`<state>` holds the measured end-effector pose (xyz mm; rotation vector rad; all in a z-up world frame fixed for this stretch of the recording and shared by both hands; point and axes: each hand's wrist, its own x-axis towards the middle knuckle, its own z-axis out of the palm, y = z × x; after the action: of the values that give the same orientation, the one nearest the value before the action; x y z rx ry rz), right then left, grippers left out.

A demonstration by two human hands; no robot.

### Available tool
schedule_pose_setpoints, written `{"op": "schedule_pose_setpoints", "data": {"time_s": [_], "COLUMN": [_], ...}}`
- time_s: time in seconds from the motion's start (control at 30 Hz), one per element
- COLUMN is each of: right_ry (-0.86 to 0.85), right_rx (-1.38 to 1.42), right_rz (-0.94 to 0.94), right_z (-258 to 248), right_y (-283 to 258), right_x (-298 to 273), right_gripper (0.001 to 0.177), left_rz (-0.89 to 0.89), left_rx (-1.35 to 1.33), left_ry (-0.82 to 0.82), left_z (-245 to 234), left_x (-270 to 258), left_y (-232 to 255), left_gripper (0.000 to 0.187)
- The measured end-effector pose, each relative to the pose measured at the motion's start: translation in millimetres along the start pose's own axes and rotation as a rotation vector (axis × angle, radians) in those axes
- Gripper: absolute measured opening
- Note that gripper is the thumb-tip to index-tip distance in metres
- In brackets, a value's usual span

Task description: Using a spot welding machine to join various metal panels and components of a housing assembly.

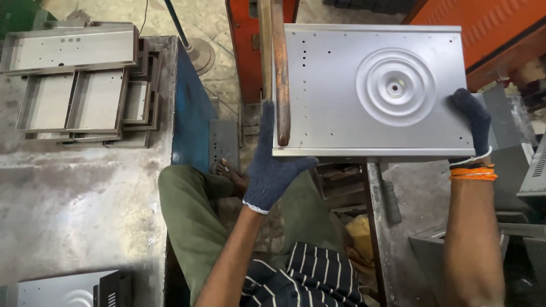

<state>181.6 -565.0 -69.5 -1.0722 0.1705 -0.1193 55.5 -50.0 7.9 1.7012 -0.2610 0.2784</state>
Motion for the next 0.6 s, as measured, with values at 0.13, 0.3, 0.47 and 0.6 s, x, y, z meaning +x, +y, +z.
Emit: {"op": "schedule_pose_setpoints", "data": {"time_s": [0.13,0.3,0.47,0.6], "right_ry": [-0.021,-0.205,-0.11,-0.217], "right_rx": [-0.188,-0.283,-0.073,-0.46], "right_rz": [-0.134,-0.171,-0.19,-0.474], "right_z": [-37,-99,-75,-20], "right_y": [8,26,27,31], "right_x": [21,44,32,34], "right_gripper": [0.023,0.031,0.033,0.034], "left_rz": [0.061,-0.122,-0.01,0.079], "left_rx": [-0.041,-0.035,-0.149,-0.183], "left_ry": [0.029,0.003,0.055,0.066], "left_z": [3,2,-7,-30], "left_x": [-1,-7,-3,-1], "left_y": [5,12,24,12], "left_gripper": [0.129,0.13,0.119,0.117]}}
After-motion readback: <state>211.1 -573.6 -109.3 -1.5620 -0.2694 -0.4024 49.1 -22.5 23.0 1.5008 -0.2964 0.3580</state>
